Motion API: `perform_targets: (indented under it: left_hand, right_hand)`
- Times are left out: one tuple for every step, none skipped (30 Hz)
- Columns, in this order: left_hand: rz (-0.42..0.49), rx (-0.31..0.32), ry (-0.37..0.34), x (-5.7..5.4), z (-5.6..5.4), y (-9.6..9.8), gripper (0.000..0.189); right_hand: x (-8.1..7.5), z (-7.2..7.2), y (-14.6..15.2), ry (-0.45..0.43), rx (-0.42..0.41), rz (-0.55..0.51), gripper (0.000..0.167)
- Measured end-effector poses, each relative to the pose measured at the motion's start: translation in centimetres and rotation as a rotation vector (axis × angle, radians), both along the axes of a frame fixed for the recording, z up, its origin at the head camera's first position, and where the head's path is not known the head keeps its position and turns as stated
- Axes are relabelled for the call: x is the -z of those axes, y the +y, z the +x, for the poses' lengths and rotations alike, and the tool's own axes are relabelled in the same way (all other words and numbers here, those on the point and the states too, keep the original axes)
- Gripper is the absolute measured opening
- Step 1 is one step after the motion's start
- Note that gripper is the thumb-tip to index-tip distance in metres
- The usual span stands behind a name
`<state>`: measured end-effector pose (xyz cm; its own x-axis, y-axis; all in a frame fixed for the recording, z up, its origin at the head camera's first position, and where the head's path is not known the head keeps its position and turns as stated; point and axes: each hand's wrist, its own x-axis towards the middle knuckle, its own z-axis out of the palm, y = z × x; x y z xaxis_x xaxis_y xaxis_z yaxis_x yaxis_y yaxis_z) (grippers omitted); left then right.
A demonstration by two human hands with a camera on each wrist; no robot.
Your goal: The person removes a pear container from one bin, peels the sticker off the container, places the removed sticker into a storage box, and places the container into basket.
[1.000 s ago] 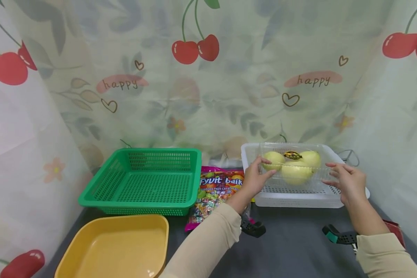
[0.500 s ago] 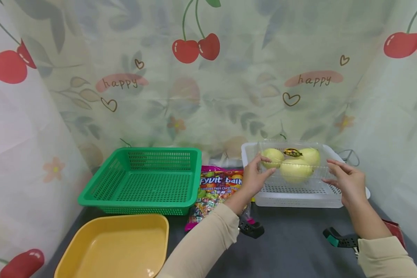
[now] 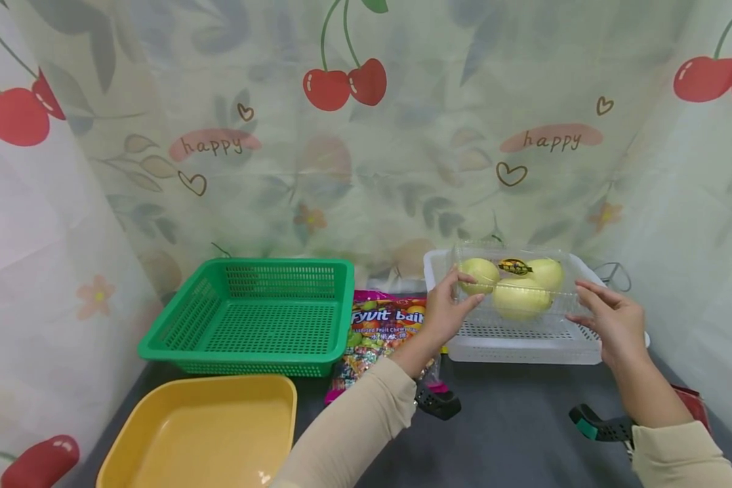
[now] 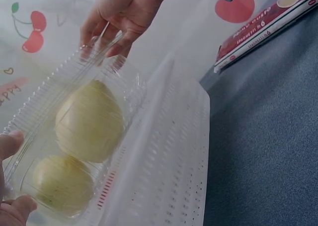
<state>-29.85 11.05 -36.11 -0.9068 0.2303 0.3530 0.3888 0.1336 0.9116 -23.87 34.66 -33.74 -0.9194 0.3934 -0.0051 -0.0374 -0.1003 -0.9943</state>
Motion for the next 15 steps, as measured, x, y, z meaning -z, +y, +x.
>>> perform_targets:
  left_hand:
    - [0.003,0.003,0.001,-0.1,0.1,-0.1,0.023]
    - [0.007,0.004,0.004,-0.1,0.1,-0.1,0.023]
    - [0.010,0.005,0.008,-0.2,0.2,-0.2,0.023]
    - [0.009,0.005,0.011,-0.2,0.2,-0.2,0.023]
    - [0.008,0.006,0.014,-0.2,0.3,-0.3,0.023]
    - [0.007,0.007,0.017,-0.3,0.3,-0.3,0.023]
    - [0.002,0.005,0.022,-0.3,0.4,-0.4,0.023]
    - [-0.001,0.004,0.026,-0.3,0.4,-0.5,0.023]
    - [-0.002,0.005,0.027,-0.4,0.5,-0.6,0.023]
    - [-0.003,0.009,0.028,-0.4,0.5,-0.7,0.023]
    - [-0.001,0.012,0.029,-0.4,0.6,-0.8,0.023]
    - [0.000,0.012,0.032,-0.4,0.7,-0.9,0.023]
    - [0.002,0.013,0.032,-0.5,0.7,-1.0,0.023]
    - [0.010,0.017,0.031,-0.5,0.8,-1.0,0.023]
    - [0.016,0.022,0.032,-0.6,0.9,-1.1,0.023]
  right_hand:
    - [0.0,0.1,-0.1,0.003,-0.001,0.002,0.043]
    - [-0.1,0.2,-0.1,0.004,0.001,0.003,0.043]
    - [-0.2,0.3,-0.2,0.005,0.002,0.004,0.042]
    - [-0.2,0.3,-0.2,0.008,0.001,0.006,0.041]
    - [-0.3,0.4,-0.3,0.015,-0.002,0.004,0.040]
    - [-0.3,0.5,-0.3,0.022,-0.005,0.001,0.037]
    - [-0.3,0.6,-0.4,0.031,-0.009,-0.004,0.034]
    - [-0.4,0.7,-0.4,0.040,-0.012,-0.007,0.031]
    - [-0.4,0.7,-0.5,0.050,-0.019,-0.011,0.030]
    - [-0.4,0.8,-0.5,0.061,-0.026,-0.017,0.029]
    - [-0.4,0.9,-0.5,0.068,-0.031,-0.020,0.029]
    - [-0.4,0.9,-0.6,0.072,-0.035,-0.021,0.031]
    - [-0.4,1.0,-0.6,0.073,-0.038,-0.019,0.033]
    - [-0.5,1.1,-0.7,0.073,-0.041,-0.017,0.034]
    - [-0.5,1.1,-0.7,0.073,-0.043,-0.013,0.035]
